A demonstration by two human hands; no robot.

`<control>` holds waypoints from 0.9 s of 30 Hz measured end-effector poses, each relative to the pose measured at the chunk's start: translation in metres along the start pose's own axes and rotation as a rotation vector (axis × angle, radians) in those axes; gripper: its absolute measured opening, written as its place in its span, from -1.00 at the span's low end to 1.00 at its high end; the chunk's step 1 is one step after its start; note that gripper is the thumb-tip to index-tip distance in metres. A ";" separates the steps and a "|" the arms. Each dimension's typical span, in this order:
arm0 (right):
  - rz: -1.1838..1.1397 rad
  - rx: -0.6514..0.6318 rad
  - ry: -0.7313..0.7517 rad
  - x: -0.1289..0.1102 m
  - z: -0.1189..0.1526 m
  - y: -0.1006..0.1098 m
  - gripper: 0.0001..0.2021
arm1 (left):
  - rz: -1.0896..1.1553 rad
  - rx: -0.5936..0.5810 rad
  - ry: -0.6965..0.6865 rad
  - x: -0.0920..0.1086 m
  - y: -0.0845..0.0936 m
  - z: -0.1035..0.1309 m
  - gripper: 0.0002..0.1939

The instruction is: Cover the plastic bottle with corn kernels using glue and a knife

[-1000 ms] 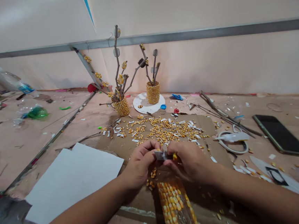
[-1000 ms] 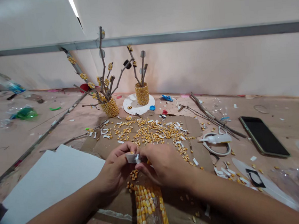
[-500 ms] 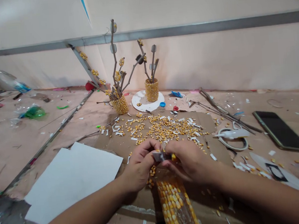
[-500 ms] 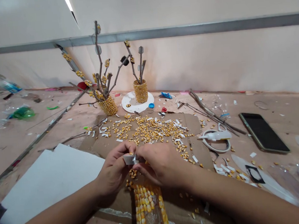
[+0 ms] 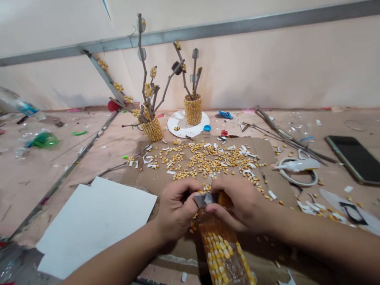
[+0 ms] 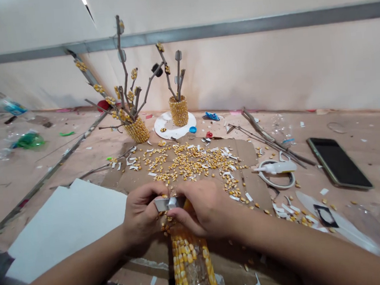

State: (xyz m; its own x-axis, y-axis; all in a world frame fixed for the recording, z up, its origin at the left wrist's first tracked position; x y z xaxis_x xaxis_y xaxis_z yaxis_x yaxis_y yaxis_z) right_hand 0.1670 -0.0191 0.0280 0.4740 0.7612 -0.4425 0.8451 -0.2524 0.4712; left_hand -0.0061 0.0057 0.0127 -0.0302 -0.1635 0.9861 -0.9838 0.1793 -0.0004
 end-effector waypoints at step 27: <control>-0.174 -0.072 -0.285 0.014 -0.021 0.020 -0.94 | 0.154 -0.065 0.269 -0.021 -0.004 -0.007 -0.55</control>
State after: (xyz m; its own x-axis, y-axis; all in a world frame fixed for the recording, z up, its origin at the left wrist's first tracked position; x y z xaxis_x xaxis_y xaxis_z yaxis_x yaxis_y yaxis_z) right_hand 0.1858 -0.0006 0.0477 0.3827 0.5891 -0.7117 0.9047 -0.0829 0.4178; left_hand -0.0004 0.0150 -0.0071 -0.1215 0.1316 0.9838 -0.9576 0.2452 -0.1511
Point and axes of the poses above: each hand's wrist, its own z-axis away from the middle knuckle, its own y-axis out of the back of the hand, x = y × z, the point moved 4 cm from there along -z, towards the middle knuckle, and after that the axes turned 13 degrees about x, right-handed, at the moved point
